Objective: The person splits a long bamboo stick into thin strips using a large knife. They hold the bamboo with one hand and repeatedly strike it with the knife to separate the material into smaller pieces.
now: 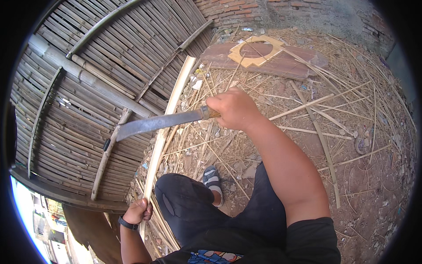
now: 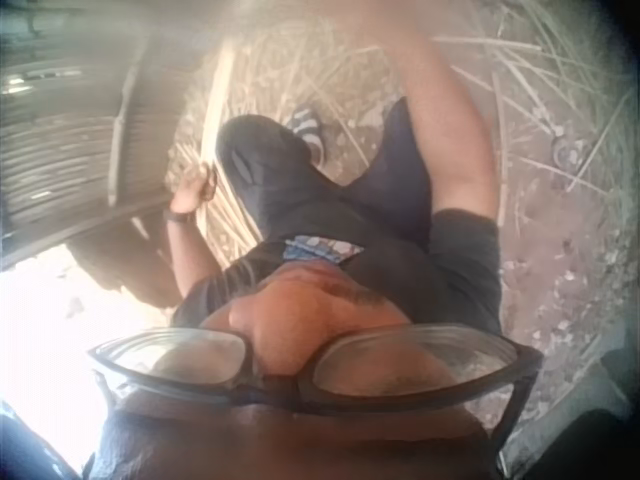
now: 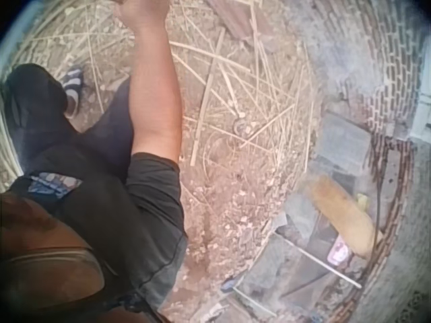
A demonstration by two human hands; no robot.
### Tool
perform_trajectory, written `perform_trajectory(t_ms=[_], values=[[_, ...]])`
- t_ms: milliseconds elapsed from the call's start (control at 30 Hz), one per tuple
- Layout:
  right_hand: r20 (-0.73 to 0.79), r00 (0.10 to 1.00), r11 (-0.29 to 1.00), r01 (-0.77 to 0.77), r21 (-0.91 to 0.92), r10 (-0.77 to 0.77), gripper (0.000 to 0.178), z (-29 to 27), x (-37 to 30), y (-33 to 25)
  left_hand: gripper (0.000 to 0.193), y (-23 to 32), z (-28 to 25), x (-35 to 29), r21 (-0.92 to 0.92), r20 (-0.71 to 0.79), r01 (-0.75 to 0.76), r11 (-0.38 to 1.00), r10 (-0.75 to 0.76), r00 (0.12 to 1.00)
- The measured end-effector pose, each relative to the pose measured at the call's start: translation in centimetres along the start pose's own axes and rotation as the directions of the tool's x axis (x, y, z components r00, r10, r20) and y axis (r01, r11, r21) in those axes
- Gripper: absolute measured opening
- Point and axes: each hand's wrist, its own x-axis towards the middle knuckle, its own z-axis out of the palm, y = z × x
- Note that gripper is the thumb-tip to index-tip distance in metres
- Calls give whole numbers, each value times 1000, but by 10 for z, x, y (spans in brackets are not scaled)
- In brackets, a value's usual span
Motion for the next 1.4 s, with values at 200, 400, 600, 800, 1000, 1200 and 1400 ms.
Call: perform_trajectory(t_ms=[200,400,600,800,1000,1200,1400], values=[[-24,1000,1000,-7,-24,7,22,4,0,11,47,2,-8,-9,-21,36,78,997,-78,996],[-7,932,931,-362,47,363,18,-10,-7,34,47,-3,-6,-7,-26,30,75,997,-74,997],[329,944,985,-69,156,14,18,11,2,-18,47,0,1,7,-17,4,69,997,-69,998],[421,907,976,-103,192,13,14,9,5,-29,46,-1,1,4,29,-36,7,1000,-6,999],[388,830,836,-504,216,400,22,-5,3,9,45,-2,5,1,65,-95,-31,997,37,995],[629,764,867,-404,292,144,30,-2,7,-19,45,0,12,19,53,-73,-29,998,32,997],[516,811,815,-482,321,277,38,-11,2,14,45,4,7,6,29,-75,-10,1000,13,997]])
